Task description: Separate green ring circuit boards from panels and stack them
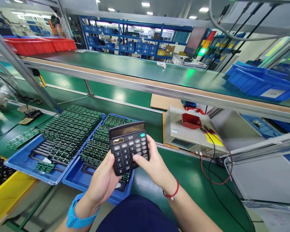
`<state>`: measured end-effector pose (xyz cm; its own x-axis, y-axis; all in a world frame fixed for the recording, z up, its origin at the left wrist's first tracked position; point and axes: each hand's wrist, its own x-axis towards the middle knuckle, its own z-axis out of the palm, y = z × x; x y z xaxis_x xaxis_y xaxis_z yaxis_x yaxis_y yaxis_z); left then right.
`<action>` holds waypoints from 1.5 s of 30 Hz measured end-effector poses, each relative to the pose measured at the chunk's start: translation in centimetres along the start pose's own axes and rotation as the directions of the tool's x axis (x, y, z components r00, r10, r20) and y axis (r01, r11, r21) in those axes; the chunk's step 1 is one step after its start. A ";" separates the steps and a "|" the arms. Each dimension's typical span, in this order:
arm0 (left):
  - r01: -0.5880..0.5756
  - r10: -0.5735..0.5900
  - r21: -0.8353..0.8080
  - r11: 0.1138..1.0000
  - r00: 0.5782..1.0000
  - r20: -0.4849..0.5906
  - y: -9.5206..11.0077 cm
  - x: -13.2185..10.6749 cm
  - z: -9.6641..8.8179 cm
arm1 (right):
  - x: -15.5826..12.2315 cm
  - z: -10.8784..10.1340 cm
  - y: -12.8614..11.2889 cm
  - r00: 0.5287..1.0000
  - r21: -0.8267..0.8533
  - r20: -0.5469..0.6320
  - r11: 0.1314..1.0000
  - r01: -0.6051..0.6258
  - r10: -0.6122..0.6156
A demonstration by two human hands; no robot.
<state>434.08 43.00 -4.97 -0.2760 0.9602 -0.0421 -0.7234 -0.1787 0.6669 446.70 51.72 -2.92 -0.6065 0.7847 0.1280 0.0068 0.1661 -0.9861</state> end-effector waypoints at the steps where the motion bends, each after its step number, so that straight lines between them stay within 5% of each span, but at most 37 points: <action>1: -0.015 0.015 0.007 1.000 1.000 -0.004 -0.1 0.1 0.1 | -0.2 0.2 0.0 1.000 -0.077 0.004 0.997 -0.017 0.017; 5: -0.083 0.084 0.053 0.995 0.996 -0.018 -0.7 0.1 0.4 | -0.5 1.3 0.2 0.993 -0.365 -0.114 0.930 -0.044 0.002; 8: -0.100 0.101 0.070 0.993 0.995 -0.014 -0.9 0.1 0.3 | -0.3 1.6 0.6 0.993 -0.401 -0.117 0.916 -0.024 -0.025; 16: -0.081 0.082 0.077 0.994 0.997 -0.008 -0.5 0.1 -0.3 | 0.0 1.2 0.9 0.991 -0.174 -0.134 0.985 -0.005 -0.019; 22: 0.050 -0.060 -0.060 0.997 0.981 -0.183 1.3 0.4 -0.6 | -0.2 -1.3 0.4 0.972 0.306 0.233 0.951 -0.042 -0.032; 25: 0.079 -0.097 -0.101 0.992 0.977 -0.190 1.8 0.3 -0.7 | -0.8 -1.7 0.2 0.957 0.285 0.286 0.958 -0.040 -0.045; 30: 0.098 -0.118 -0.132 0.986 0.981 -0.154 1.8 0.3 -0.6 | -1.2 -1.1 0.1 0.967 0.225 0.227 0.973 0.060 -0.112; 36: 0.079 -0.106 -0.170 0.982 0.983 -0.152 1.6 0.0 -0.7 | -1.0 -0.6 0.7 0.988 0.299 0.138 0.954 0.028 -0.072; 45: 0.127 -0.153 -0.199 0.972 0.981 -0.119 1.3 -0.2 -1.6 | -0.8 -1.4 0.8 0.970 0.327 0.227 0.945 0.010 -0.089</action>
<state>432.17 42.27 -5.25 -0.2354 0.9439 -0.2315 -0.8641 -0.0942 0.4943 448.34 52.08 -3.71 -0.7695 0.6106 0.1874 -0.2594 -0.0307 -0.9653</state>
